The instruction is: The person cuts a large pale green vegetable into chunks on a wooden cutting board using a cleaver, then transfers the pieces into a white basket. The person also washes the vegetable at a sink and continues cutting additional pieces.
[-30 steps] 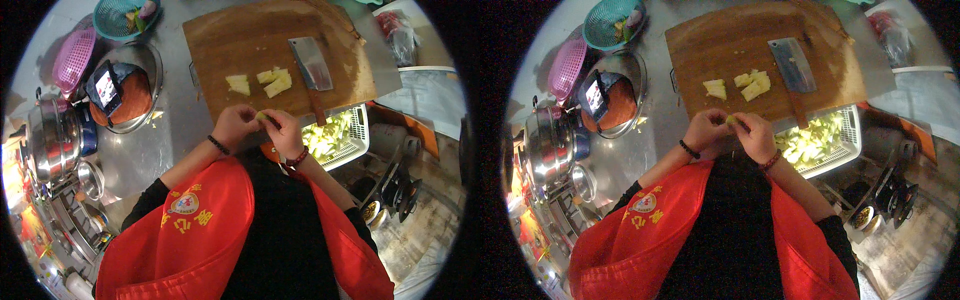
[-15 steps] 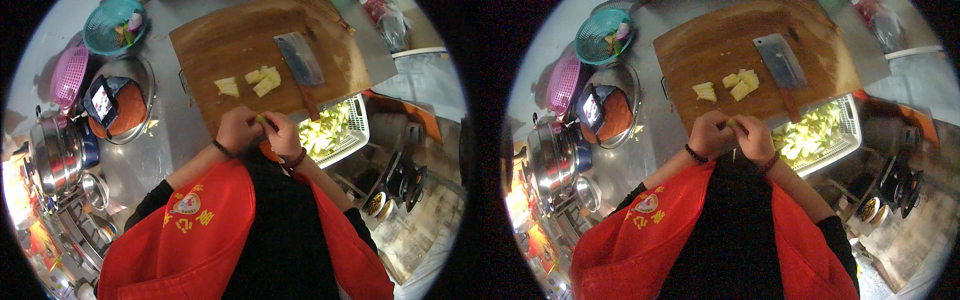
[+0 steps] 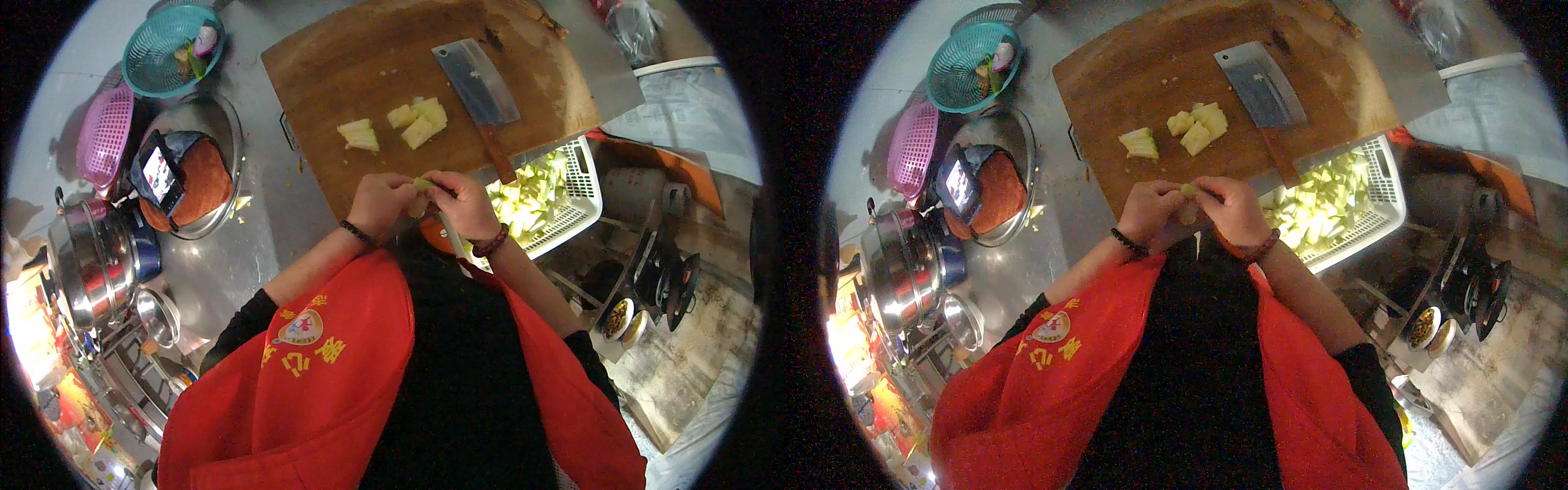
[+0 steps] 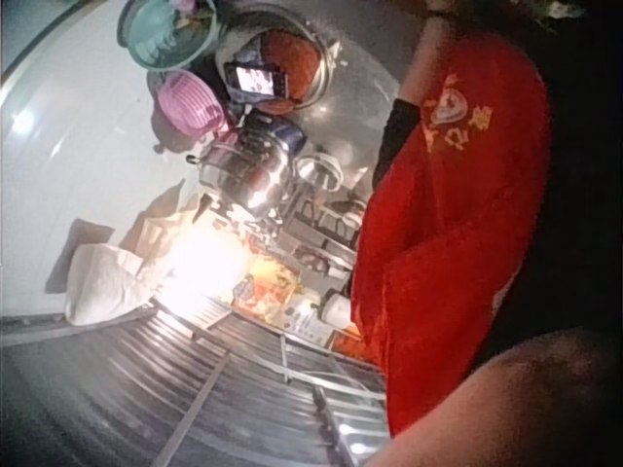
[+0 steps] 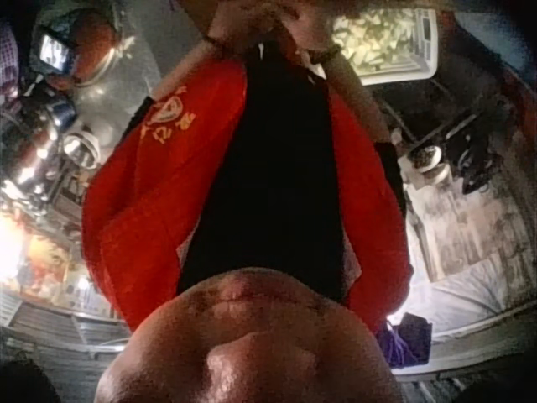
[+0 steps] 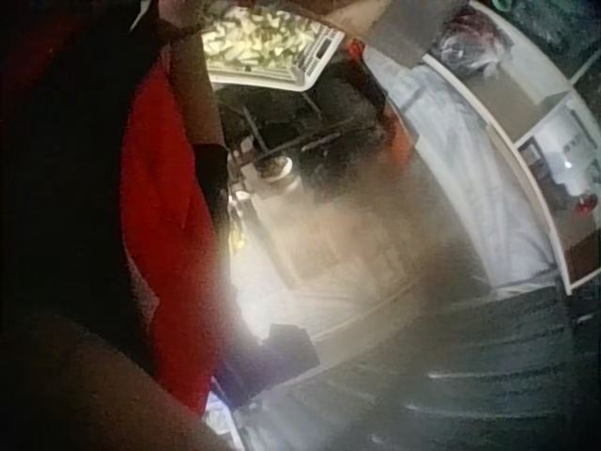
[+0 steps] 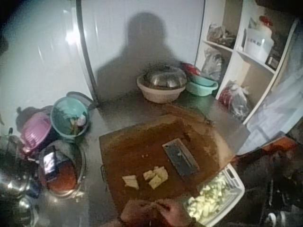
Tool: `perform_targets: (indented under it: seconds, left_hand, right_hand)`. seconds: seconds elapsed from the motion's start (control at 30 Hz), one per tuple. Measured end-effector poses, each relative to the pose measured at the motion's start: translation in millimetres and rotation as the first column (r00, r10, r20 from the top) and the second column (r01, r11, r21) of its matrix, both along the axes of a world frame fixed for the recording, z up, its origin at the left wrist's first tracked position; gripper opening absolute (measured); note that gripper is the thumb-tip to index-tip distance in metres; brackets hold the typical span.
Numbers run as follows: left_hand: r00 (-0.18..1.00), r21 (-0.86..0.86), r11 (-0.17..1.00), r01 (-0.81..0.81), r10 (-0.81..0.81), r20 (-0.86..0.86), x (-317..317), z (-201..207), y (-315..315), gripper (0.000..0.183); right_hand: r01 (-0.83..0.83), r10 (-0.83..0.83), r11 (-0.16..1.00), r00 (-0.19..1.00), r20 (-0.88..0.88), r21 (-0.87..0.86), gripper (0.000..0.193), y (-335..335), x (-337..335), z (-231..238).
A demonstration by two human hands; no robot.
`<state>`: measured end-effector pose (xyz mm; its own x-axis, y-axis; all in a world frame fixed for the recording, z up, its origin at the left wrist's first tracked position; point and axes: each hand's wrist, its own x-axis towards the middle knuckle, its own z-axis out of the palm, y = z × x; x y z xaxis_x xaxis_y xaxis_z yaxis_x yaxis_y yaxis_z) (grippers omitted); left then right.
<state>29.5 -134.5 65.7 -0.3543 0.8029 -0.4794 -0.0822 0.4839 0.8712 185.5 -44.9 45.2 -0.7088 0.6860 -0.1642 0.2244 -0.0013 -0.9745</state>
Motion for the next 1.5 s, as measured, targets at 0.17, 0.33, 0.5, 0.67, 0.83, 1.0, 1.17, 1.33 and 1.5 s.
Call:
perform_targets:
  seconds: [0.17, 0.33, 0.5, 0.67, 0.83, 1.0, 1.17, 1.33, 1.5]
  left_hand:
    - [0.966, -0.03, 0.999, -0.034, 0.04, 0.257, -2.5, -3.9, -6.1, 0.024]
    - [0.706, -0.071, 0.986, -0.149, 0.156, 0.691, -4.3, -31.5, -8.3, 0.022]
    - [0.486, -0.037, 0.992, -0.116, 0.09, 0.87, -3.4, -40.6, -11.1, 0.021]
    - [0.44, 0.091, 0.985, -0.146, -0.018, 0.898, -5.0, -17.6, -15.6, 0.021]
    - [0.727, 0.039, 0.993, -0.112, 0.055, 0.684, -3.3, -0.3, -14.3, 0.025]
    - [0.958, 0.063, 0.971, 0.233, -0.217, -0.188, -17.4, 10.2, -12.4, 0.029]
    - [0.918, 0.003, 0.962, 0.272, -0.259, -0.299, -19.2, 12.3, -12.5, 0.028]
    - [0.996, 0.059, 0.997, 0.05, -0.045, -0.083, -7.9, 3.4, -10.9, 0.022]
    - [0.957, -0.029, 0.999, -0.021, 0.029, 0.29, -9.1, 0.9, -6.4, 0.017]
  right_hand:
    - [-0.054, 0.053, 0.984, 0.999, -0.009, -0.172, 0.024, 5.0, 1.3, 3.4]
    - [-0.055, 0.045, 0.94, 0.998, -0.037, -0.337, 0.027, 10.2, 4.9, 14.5]
    - [-0.032, -0.035, 0.843, 0.993, -0.113, -0.538, 0.029, 11.0, 4.1, 16.0]
    - [0.025, -0.124, 0.828, 0.982, -0.14, -0.56, 0.029, 7.5, 0.4, 18.4]
    - [-0.045, 0.031, 0.974, 0.997, -0.064, -0.222, 0.031, 5.4, 1.9, 28.4]
    - [0.008, -0.017, 0.991, 0.998, 0.061, 0.137, 0.028, -9.7, -5.4, 23.2]
    - [-0.006, 0.006, 1.0, 1.0, 0.022, -0.006, 0.026, -15.7, -5.6, 15.1]
    - [-0.022, -0.001, 0.896, 0.999, -0.05, -0.444, 0.027, -10.4, -3.3, 14.0]
    - [-0.091, -0.145, 0.637, 0.961, -0.234, -0.765, 0.028, -11.4, 2.7, 20.2]
